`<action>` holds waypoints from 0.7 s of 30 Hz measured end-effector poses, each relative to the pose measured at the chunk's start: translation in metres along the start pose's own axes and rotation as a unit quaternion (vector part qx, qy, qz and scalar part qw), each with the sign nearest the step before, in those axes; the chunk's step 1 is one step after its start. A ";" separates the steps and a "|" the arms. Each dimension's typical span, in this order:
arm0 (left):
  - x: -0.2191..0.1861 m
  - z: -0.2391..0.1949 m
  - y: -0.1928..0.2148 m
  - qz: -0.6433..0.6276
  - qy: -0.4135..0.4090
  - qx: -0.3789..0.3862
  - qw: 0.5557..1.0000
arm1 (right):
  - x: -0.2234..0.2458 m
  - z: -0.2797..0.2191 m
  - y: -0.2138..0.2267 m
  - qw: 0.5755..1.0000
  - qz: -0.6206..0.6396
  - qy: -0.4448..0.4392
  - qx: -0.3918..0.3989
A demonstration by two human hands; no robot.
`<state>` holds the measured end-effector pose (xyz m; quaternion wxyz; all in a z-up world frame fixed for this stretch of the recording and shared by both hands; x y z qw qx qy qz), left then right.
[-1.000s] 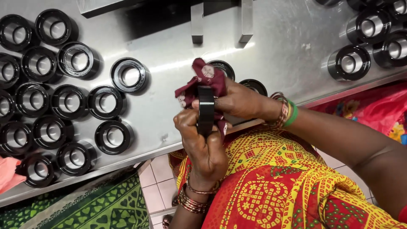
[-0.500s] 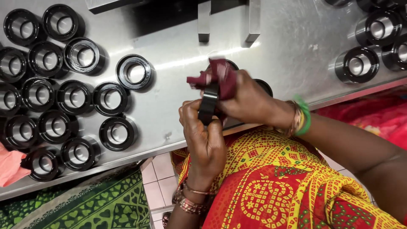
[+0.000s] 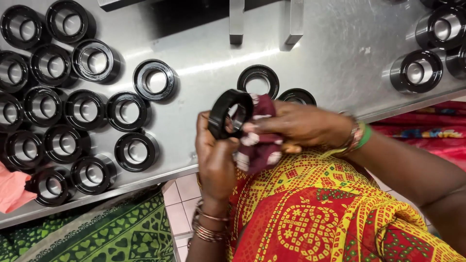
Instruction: Wiping and cleaning numerous black circular metal rings on a workstation table using a cloth.
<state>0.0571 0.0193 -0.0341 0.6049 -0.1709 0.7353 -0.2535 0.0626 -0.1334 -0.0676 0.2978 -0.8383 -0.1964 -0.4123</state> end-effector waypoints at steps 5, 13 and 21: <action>-0.014 0.008 0.016 0.436 -0.015 -0.026 0.900 | 0.044 -0.060 0.057 0.940 -0.277 -0.011 -0.200; 0.029 -0.005 -0.015 0.720 -0.184 0.137 0.655 | 0.097 -0.099 0.068 0.913 -0.209 0.099 -0.335; -0.047 0.038 0.006 0.659 -0.250 0.036 0.708 | 0.092 -0.074 0.056 0.909 -0.267 0.079 -0.309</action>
Point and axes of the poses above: each hand's wrist, its own z-axis towards the middle knuckle, its own y-axis out of the back of the hand, x = y × z, the point moved 7 cm from there along z, towards the middle knuckle, and after that the axes turned 6 degrees about -z, right-handed, at the moved point
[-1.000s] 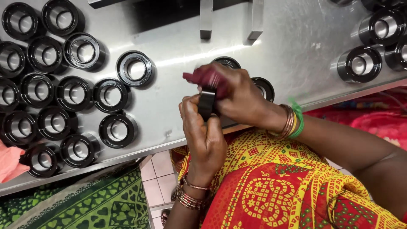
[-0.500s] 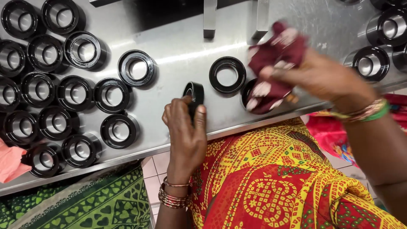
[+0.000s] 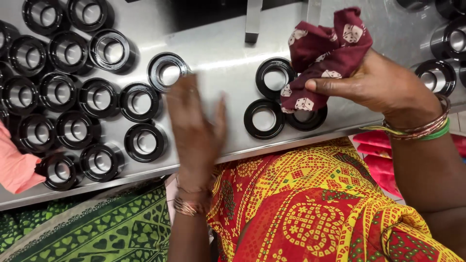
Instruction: Wiping and cleaning numerous black circular metal rings on a workstation table using a cloth.
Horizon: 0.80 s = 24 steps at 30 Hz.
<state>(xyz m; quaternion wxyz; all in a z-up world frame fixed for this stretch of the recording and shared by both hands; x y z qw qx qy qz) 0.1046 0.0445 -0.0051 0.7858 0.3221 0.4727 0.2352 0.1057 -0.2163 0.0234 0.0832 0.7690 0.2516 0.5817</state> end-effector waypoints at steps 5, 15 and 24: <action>0.062 0.009 -0.003 0.195 0.067 -0.004 0.978 | -0.008 0.004 -0.004 0.999 -0.009 0.039 -0.006; -0.020 -0.014 -0.010 -0.316 0.233 0.011 0.920 | 0.076 0.003 -0.073 0.890 -0.262 0.342 -0.149; -0.057 -0.033 -0.005 -0.252 0.095 -0.044 0.962 | 0.036 0.039 -0.106 0.934 -0.130 0.328 -0.053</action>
Point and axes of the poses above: each hand's wrist, its own z-axis towards the middle knuckle, its own y-axis out of the back of the hand, x = y × z, the point moved 7 cm from there along z, towards the middle knuckle, and after that the axes turned 6 degrees about -z, right-handed, at the moved point
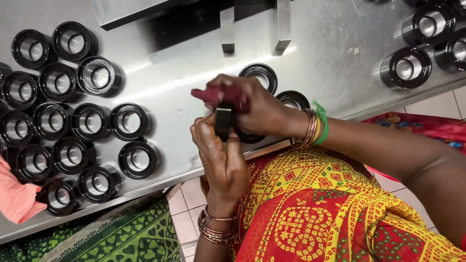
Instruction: Wiping and cleaning numerous black circular metal rings on a workstation table using a cloth.
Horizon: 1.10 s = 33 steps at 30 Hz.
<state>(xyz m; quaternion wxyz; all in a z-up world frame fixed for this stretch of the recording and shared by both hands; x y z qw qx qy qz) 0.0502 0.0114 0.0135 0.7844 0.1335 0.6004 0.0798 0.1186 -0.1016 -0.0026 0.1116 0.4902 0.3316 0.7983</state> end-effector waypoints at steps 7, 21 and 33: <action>-0.006 -0.004 -0.005 -0.088 0.013 0.011 0.996 | -0.011 -0.006 -0.002 0.949 0.205 -0.192 0.139; 0.004 -0.008 -0.014 -0.165 0.049 -0.002 0.985 | -0.017 -0.018 -0.001 0.953 0.231 -0.180 0.077; 0.020 -0.020 -0.023 -0.304 0.127 -0.002 0.944 | -0.006 -0.011 0.005 0.967 0.196 -0.154 0.057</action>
Point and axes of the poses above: each hand's wrist, its own z-axis towards the middle knuckle, its own y-axis out of the back of the hand, x = y × z, the point moved 7 cm from there along z, towards the middle knuckle, and after that the axes turned 6 degrees about -z, right-handed, at the moved point
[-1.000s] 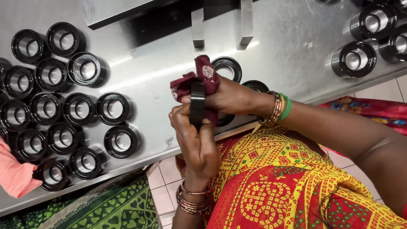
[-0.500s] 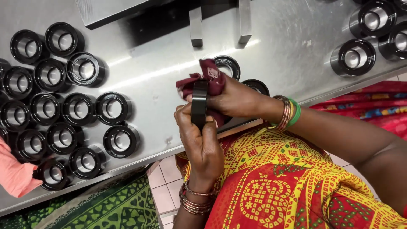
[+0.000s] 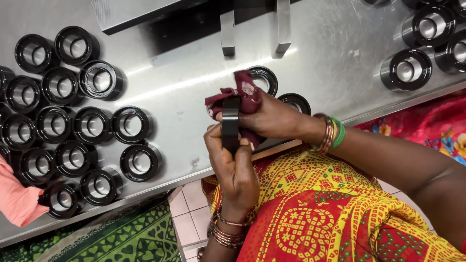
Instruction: Wiping and cleaning numerous black circular metal rings on a workstation table using a cloth.
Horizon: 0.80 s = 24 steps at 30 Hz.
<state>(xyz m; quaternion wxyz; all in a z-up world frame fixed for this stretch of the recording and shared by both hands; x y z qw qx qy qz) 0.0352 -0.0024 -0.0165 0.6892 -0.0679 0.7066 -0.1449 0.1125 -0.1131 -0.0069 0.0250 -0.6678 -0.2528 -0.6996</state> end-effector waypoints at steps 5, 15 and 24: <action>-0.020 0.012 0.000 0.020 0.001 0.022 1.000 | 0.011 -0.004 0.010 0.991 -0.112 0.078 -0.012; -0.021 0.038 0.022 0.059 -0.002 0.001 0.998 | -0.035 -0.031 -0.001 0.976 0.073 -0.198 0.055; 0.007 0.083 0.041 0.569 -0.180 0.006 0.802 | -0.038 -0.078 0.099 0.960 0.068 -0.210 -0.172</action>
Point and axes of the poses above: each hand's wrist, its own z-axis towards the middle knuckle, its own y-axis out of the back of the hand, x = y × z, the point moved 7 cm from there along z, towards the middle knuckle, and after that the axes turned 6 degrees about -z, right-handed, at the moved point
